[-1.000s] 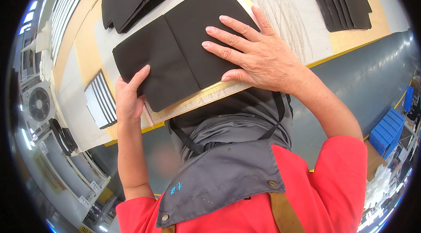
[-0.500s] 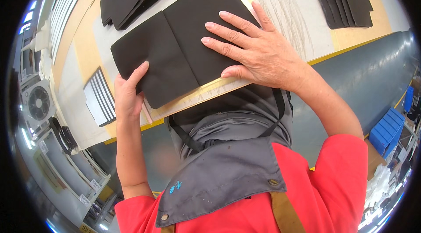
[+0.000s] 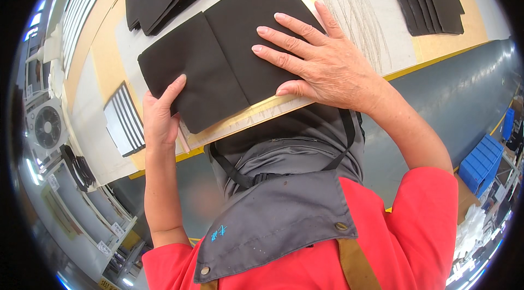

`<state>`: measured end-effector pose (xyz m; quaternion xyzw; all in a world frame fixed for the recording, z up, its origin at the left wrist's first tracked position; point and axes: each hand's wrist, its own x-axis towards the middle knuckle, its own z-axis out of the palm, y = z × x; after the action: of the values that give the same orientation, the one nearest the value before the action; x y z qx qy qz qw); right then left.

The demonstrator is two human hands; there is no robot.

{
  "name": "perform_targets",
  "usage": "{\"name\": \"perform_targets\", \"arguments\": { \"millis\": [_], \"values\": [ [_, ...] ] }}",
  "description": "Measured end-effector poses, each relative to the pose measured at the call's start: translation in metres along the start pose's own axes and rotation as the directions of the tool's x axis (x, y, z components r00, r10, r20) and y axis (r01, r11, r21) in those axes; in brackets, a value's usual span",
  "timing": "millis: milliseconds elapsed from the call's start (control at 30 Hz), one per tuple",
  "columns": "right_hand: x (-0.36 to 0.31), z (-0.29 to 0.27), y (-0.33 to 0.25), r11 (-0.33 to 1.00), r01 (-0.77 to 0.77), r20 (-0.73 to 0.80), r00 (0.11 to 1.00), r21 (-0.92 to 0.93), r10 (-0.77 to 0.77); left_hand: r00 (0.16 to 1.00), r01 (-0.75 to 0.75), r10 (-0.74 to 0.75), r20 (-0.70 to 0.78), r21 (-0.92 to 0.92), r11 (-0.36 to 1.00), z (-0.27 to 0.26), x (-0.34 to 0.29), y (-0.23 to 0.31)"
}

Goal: The person repeatedly picks up black foam-like pads and white paper templates from a table, aligns them, and presses them together by hand. They then place the assembled units into a stack and continue the process with additional items.

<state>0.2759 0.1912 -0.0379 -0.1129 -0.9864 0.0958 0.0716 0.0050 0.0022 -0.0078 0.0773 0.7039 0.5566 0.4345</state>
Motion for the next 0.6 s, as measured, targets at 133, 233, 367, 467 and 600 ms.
{"name": "perform_targets", "arguments": {
  "millis": [133, 233, 367, 467, 600],
  "values": [
    [0.000, 0.001, 0.001, 0.997, 0.002, 0.037, 0.999, -0.071, 0.001, 1.000, 0.007, -0.008, 0.008, 0.016, 1.000, -0.001, 0.000, 0.000],
    [0.001, -0.001, 0.001, 0.996, 0.012, 0.049, 0.999, -0.088, -0.008, 1.000, -0.009, 0.009, -0.003, -0.012, 1.000, 0.000, 0.000, -0.001],
    [0.001, -0.007, 0.000, 0.993, 0.019, 0.086, 0.996, -0.117, -0.009, 1.000, 0.008, -0.007, 0.018, -0.008, 1.000, -0.001, 0.000, -0.001],
    [0.006, -0.013, -0.003, 0.992, 0.031, 0.092, 0.996, -0.123, -0.020, 0.999, -0.002, 0.003, 0.037, -0.029, 1.000, -0.001, 0.001, -0.001],
    [0.023, -0.012, -0.011, 0.998, 0.065, 0.048, 0.997, 0.026, -0.066, 0.999, 0.000, 0.002, 0.050, -0.042, 0.999, -0.002, 0.000, -0.002]
  ]
}}
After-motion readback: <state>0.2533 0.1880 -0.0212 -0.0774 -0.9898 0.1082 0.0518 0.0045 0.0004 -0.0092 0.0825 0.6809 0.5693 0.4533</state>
